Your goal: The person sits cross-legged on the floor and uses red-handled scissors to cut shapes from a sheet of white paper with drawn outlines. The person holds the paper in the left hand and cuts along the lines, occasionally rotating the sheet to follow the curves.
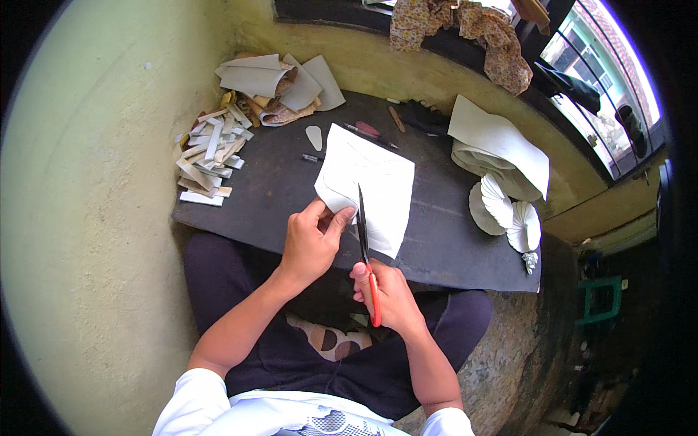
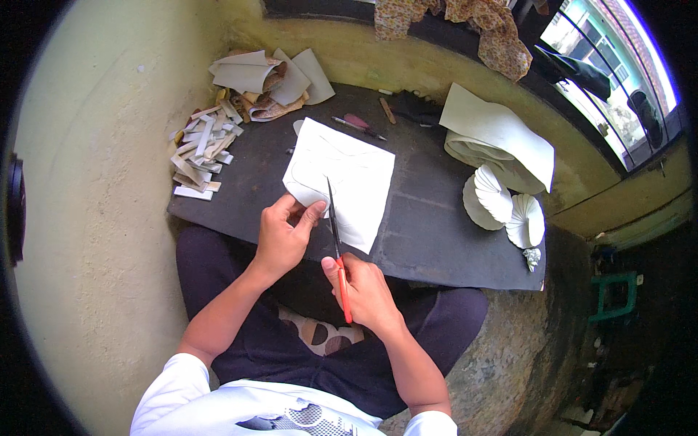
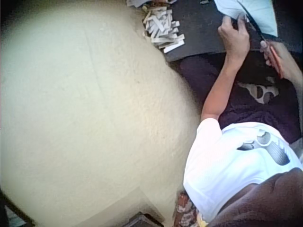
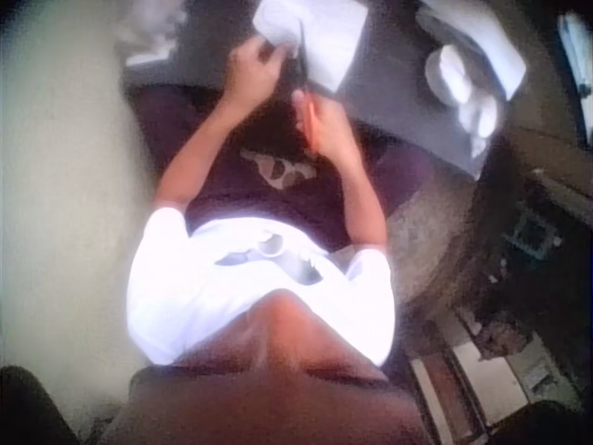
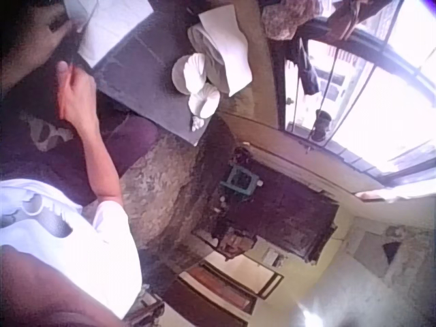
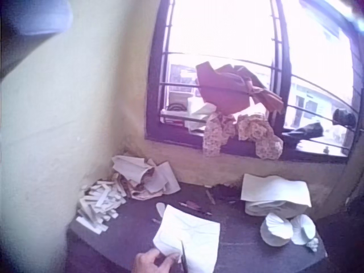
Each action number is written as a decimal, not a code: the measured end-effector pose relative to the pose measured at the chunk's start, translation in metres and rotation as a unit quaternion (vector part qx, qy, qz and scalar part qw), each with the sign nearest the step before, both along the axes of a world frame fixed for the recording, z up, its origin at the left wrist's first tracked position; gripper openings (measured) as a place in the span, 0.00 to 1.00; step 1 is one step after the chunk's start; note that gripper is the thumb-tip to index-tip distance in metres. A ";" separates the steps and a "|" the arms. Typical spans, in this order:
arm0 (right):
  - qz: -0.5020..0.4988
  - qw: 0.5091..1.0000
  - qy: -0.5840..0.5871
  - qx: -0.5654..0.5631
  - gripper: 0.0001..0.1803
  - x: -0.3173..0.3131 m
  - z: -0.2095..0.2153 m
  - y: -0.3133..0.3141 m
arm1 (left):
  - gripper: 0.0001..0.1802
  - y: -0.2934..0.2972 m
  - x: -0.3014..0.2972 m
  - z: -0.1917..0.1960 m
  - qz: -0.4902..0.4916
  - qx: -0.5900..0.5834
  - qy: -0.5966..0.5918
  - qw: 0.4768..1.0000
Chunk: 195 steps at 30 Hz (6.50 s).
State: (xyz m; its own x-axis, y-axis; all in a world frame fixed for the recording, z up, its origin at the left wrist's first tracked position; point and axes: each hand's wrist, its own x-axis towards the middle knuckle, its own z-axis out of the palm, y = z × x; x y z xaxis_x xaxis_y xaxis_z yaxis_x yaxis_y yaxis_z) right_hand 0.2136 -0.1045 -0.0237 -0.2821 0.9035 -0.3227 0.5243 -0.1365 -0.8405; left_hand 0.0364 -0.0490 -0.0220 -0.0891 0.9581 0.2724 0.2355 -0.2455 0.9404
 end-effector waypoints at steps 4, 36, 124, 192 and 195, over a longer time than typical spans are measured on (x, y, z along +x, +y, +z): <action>-0.002 1.000 -0.003 0.021 0.43 0.003 0.000 0.001 | 0.14 0.002 -0.004 -0.001 -0.021 -0.026 -0.013 0.999; 0.002 0.990 0.134 0.039 0.45 0.007 -0.008 0.004 | 0.14 -0.002 -0.011 0.008 -0.174 -0.126 -0.233 0.948; 0.006 1.000 -0.005 0.018 0.38 0.003 0.005 0.000 | 0.17 0.003 -0.009 0.005 -0.061 0.011 0.078 0.995; 0.044 0.993 0.110 0.026 0.47 0.010 -0.006 -0.001 | 0.15 0.000 -0.029 0.019 -0.249 -0.136 -0.135 0.949; 0.042 0.993 0.107 0.034 0.46 0.008 -0.002 -0.001 | 0.14 0.000 -0.030 0.019 -0.241 -0.130 -0.118 0.955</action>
State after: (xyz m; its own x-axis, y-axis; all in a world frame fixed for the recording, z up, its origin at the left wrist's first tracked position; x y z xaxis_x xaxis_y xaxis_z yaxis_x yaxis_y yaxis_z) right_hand 0.2220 -0.1052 -0.0253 -0.4135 0.8912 -0.1866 0.3408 -0.0385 -0.9394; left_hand 0.0061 -0.0488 -0.0033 0.3494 0.9358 0.0462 -0.0707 -0.0229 0.9972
